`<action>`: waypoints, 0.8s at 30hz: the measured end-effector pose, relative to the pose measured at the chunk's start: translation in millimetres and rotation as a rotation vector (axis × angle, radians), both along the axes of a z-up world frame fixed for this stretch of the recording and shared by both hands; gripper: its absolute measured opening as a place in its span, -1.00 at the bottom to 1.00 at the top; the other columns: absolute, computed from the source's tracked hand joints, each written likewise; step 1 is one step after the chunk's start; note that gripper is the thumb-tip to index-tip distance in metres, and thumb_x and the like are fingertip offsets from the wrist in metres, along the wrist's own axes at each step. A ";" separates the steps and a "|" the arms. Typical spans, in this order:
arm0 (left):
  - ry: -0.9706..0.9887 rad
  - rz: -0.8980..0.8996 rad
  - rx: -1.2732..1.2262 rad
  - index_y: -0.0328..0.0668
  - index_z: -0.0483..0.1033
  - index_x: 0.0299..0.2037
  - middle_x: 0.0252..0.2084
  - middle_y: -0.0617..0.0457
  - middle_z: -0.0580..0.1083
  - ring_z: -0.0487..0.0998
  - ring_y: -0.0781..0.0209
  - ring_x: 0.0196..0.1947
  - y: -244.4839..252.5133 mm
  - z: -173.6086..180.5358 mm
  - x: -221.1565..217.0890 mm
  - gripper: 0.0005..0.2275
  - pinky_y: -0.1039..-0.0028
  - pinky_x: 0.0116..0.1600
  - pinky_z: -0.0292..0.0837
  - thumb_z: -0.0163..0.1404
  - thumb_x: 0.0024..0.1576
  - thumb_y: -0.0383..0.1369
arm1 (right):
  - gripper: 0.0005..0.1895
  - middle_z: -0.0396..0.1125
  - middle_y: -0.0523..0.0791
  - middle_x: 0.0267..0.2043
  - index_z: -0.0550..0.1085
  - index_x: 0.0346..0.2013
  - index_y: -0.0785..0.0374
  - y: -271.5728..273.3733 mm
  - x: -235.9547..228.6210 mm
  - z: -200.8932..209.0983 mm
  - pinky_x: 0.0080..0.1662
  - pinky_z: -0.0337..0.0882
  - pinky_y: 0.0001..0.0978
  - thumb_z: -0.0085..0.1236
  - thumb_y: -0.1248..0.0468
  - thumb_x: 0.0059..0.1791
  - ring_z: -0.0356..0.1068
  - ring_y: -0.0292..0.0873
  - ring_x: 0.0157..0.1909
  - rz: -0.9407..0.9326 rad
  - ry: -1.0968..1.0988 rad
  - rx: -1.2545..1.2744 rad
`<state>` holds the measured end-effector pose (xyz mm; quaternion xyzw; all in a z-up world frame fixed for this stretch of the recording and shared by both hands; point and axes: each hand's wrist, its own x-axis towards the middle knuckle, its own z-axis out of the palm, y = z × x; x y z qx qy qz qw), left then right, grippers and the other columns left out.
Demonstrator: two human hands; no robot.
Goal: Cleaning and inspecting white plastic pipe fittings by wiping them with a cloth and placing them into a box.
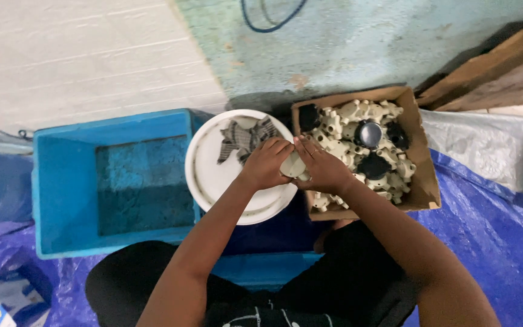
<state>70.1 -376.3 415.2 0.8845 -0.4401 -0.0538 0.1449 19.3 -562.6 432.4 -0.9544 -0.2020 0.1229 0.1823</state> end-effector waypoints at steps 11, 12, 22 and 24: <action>0.034 0.199 -0.009 -0.13 0.26 0.08 0.02 0.04 0.29 0.19 0.07 0.14 125.8 -12.2 -16.4 -0.39 0.19 0.21 0.13 0.10 -0.21 -0.13 | -0.04 -0.16 0.09 0.29 -0.19 0.31 0.22 125.0 13.3 -35.2 0.17 0.14 -0.07 -0.01 -0.11 -0.19 -0.03 0.16 0.24 0.135 -0.052 0.037; 0.017 0.196 -0.019 -0.14 0.26 0.09 0.03 0.02 0.28 0.21 0.07 0.12 131.5 -10.5 -15.6 -0.39 0.22 0.19 0.17 0.10 -0.19 -0.15 | -0.04 -0.22 0.08 0.31 -0.23 0.31 0.20 132.8 16.8 -37.0 0.12 0.19 -0.02 -0.06 -0.14 -0.17 -0.04 0.20 0.24 0.126 -0.018 0.015; -0.169 0.212 0.021 -0.15 0.26 0.06 0.03 0.02 0.23 0.17 0.11 0.13 146.2 -60.7 -18.5 -0.38 0.31 0.19 0.16 0.11 -0.17 -0.02 | -0.05 -0.18 0.16 0.29 -0.17 0.30 0.31 147.8 18.1 -69.4 0.11 0.23 -0.03 -0.07 -0.13 -0.17 0.04 0.25 0.20 0.166 -0.106 -0.105; -0.202 0.198 0.117 -0.13 0.22 0.09 0.08 0.03 0.20 0.10 0.11 0.19 145.7 -71.5 -20.0 -0.30 0.31 0.24 0.09 0.13 -0.22 0.04 | 0.00 -0.27 0.09 0.34 -0.21 0.32 0.25 150.4 17.4 -67.0 0.15 0.14 -0.03 -0.08 -0.22 -0.18 -0.09 0.19 0.28 0.119 -0.024 -0.132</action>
